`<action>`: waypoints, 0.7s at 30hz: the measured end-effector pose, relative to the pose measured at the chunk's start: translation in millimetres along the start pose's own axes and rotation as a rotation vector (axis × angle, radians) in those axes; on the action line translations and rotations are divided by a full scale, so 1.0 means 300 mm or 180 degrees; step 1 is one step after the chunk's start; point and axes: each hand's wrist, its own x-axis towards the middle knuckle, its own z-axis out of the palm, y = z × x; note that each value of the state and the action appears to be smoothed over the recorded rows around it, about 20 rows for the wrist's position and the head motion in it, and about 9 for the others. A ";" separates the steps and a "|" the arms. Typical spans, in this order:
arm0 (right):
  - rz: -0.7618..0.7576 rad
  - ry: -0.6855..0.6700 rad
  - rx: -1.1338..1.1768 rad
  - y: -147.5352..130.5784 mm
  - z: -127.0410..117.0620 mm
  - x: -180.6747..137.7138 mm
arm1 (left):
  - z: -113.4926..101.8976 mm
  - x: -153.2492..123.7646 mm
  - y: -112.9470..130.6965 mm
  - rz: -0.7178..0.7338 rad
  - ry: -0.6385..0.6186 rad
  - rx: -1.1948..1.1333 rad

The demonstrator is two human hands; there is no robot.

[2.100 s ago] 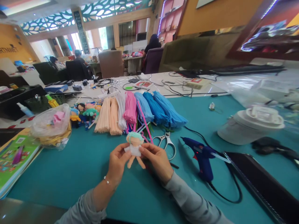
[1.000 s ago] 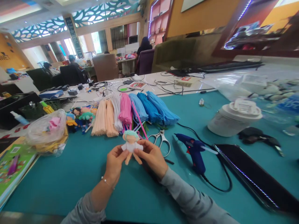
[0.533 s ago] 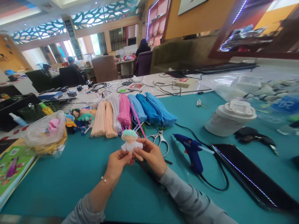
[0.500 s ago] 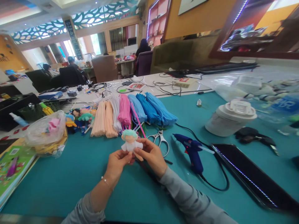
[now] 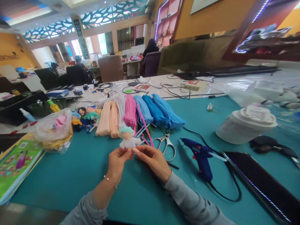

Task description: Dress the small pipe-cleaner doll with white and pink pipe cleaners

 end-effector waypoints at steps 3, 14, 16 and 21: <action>-0.0069 -0.0066 -0.0192 0.000 0.000 0.001 | 0.003 0.000 0.000 -0.0061 -0.0030 -0.0010; -0.0308 0.0071 -0.0732 0.016 -0.010 0.005 | -0.005 0.010 0.005 -0.0079 0.0041 0.0002; -0.0365 0.0159 -0.0797 0.020 -0.012 0.008 | -0.014 0.019 0.012 0.0077 0.0149 0.0071; -0.0555 0.0457 -0.0929 0.020 -0.031 0.017 | -0.049 0.043 0.023 0.0270 0.0423 0.0257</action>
